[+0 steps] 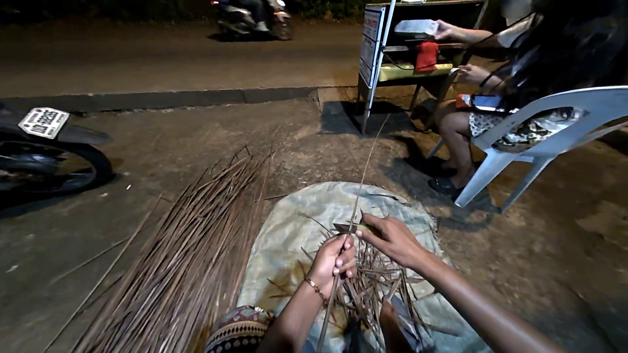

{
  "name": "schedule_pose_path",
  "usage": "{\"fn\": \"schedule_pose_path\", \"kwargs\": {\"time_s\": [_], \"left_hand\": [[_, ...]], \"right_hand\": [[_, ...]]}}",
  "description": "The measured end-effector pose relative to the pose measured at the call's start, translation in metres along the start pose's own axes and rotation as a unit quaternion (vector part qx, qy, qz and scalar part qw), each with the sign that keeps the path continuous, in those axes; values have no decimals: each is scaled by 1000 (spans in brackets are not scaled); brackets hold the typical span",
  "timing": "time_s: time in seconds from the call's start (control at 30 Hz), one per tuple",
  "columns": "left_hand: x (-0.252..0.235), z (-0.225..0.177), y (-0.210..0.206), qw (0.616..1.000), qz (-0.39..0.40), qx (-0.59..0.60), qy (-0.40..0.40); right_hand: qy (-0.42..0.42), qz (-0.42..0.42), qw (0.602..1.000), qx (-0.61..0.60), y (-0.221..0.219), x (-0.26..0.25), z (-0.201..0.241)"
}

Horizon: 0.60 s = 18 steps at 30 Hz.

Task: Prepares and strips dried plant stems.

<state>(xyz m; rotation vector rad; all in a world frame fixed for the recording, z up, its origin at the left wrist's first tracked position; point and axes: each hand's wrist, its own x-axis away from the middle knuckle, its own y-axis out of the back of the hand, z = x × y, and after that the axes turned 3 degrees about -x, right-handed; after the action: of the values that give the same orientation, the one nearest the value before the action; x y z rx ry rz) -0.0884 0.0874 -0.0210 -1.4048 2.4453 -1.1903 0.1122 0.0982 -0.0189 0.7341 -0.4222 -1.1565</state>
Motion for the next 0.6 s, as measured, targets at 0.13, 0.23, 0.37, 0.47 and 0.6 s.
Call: {"fn": "schedule_pose_path", "kwargs": {"time_s": [0.13, 0.23, 0.37, 0.47, 0.6], "left_hand": [[-2, 2, -2, 1000, -5, -9, 14], [0, 8, -4, 999, 9, -26, 31], [3, 16, -10, 998, 25, -39, 52], [3, 20, -12, 997, 38, -45, 57], [6, 26, -14, 994, 58, -54, 79]], "right_hand": [[0, -51, 999, 11, -2, -1, -13], [-35, -99, 994, -7, 10, -2, -28], [-66, -160, 984, -45, 30, -3, -52], [-73, -182, 978, -74, 41, -2, -62], [-51, -250, 953, -161, 56, -1, -80]]}}
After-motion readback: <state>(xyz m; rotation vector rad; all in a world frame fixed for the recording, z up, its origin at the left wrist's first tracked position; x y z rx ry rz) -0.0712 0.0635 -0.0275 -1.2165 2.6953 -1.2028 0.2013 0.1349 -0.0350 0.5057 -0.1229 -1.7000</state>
